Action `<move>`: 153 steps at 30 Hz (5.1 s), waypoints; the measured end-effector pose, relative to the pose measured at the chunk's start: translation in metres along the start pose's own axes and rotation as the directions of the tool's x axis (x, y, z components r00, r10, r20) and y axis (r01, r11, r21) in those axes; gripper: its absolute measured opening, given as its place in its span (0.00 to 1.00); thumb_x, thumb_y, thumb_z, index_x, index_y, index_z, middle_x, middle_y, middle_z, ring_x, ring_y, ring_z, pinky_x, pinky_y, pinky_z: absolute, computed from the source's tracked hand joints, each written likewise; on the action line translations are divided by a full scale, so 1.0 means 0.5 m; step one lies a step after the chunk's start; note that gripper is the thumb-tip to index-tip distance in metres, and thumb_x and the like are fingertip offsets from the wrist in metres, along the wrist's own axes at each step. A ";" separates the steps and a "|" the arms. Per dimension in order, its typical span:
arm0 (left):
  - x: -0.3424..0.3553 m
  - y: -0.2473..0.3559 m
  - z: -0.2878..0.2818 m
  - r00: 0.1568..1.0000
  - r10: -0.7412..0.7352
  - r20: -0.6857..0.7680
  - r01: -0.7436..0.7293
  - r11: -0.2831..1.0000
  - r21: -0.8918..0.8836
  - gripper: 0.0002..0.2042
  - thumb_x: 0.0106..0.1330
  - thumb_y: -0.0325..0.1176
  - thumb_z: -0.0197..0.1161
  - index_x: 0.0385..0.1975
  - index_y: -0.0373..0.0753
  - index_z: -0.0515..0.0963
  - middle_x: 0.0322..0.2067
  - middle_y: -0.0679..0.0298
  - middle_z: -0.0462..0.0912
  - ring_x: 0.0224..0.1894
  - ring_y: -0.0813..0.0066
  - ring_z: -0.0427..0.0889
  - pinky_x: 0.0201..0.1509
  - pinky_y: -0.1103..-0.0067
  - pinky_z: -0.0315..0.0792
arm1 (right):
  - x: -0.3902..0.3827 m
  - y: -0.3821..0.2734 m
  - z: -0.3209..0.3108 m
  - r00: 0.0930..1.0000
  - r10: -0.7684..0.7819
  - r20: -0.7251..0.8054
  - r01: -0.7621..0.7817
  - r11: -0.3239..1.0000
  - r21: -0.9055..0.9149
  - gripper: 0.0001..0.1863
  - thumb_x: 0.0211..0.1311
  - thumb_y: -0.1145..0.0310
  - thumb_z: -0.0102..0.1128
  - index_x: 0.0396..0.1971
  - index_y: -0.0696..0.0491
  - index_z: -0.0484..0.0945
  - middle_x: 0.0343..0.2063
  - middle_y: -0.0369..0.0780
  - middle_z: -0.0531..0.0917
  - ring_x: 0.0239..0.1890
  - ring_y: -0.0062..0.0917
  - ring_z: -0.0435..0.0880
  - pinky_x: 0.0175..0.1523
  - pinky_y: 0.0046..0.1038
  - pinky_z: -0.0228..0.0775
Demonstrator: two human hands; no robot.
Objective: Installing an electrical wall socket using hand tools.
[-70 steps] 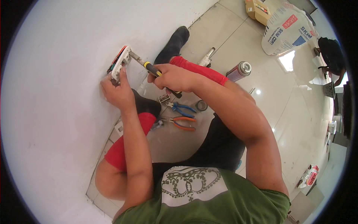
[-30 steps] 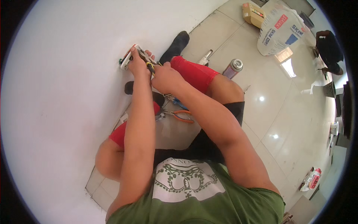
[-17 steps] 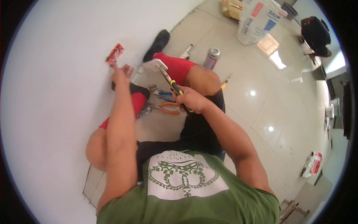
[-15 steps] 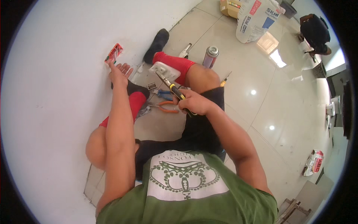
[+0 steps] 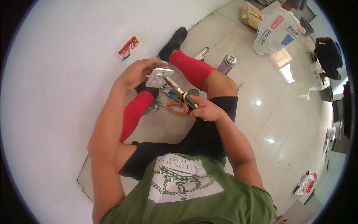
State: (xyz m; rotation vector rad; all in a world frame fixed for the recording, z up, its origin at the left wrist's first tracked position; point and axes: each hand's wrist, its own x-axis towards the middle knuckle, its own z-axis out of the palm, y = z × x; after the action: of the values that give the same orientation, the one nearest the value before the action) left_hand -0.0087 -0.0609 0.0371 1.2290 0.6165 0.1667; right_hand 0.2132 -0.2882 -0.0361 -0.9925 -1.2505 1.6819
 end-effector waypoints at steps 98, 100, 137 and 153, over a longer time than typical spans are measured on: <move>-0.059 -0.100 0.040 0.965 0.039 -0.259 0.034 0.962 0.270 0.08 0.75 0.31 0.59 0.44 0.33 0.79 0.49 0.62 0.85 0.47 0.81 0.80 0.55 0.80 0.73 | 0.183 0.001 0.044 0.834 -0.391 -0.390 0.179 0.860 -0.477 0.15 0.54 0.73 0.73 0.40 0.54 0.77 0.37 0.42 0.78 0.39 0.34 0.82 0.45 0.33 0.76; -0.058 -0.090 0.036 0.973 0.020 -0.231 0.031 0.977 0.212 0.08 0.75 0.31 0.59 0.45 0.33 0.79 0.50 0.61 0.84 0.49 0.79 0.80 0.57 0.79 0.74 | 0.184 0.004 0.045 0.849 -0.384 -0.362 0.175 0.852 -0.493 0.15 0.54 0.73 0.73 0.39 0.53 0.77 0.37 0.42 0.78 0.40 0.35 0.83 0.45 0.34 0.76; -0.034 -0.132 0.005 0.907 0.419 -0.037 -0.413 0.904 0.108 0.10 0.67 0.17 0.64 0.44 0.36 0.78 0.60 0.53 0.77 0.57 0.72 0.79 0.61 0.75 0.74 | 0.175 0.020 0.030 0.652 -0.588 -0.478 0.422 0.806 -0.416 0.13 0.60 0.69 0.73 0.44 0.53 0.85 0.30 0.35 0.79 0.30 0.17 0.80 0.35 0.22 0.73; -0.058 -0.119 0.038 0.921 0.388 0.032 -0.349 0.787 0.508 0.11 0.64 0.18 0.67 0.44 0.37 0.77 0.60 0.51 0.76 0.55 0.71 0.79 0.58 0.73 0.75 | 0.152 -0.008 0.028 0.780 -0.537 -0.321 0.310 0.777 -0.547 0.07 0.56 0.70 0.71 0.35 0.50 0.83 0.34 0.39 0.80 0.34 0.31 0.81 0.37 0.28 0.74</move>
State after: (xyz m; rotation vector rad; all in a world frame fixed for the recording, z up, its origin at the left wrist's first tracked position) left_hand -0.0347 -0.1102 -0.0036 1.8645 0.4887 0.4002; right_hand 0.1725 -0.2225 -0.0388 -1.1793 -1.4406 0.7178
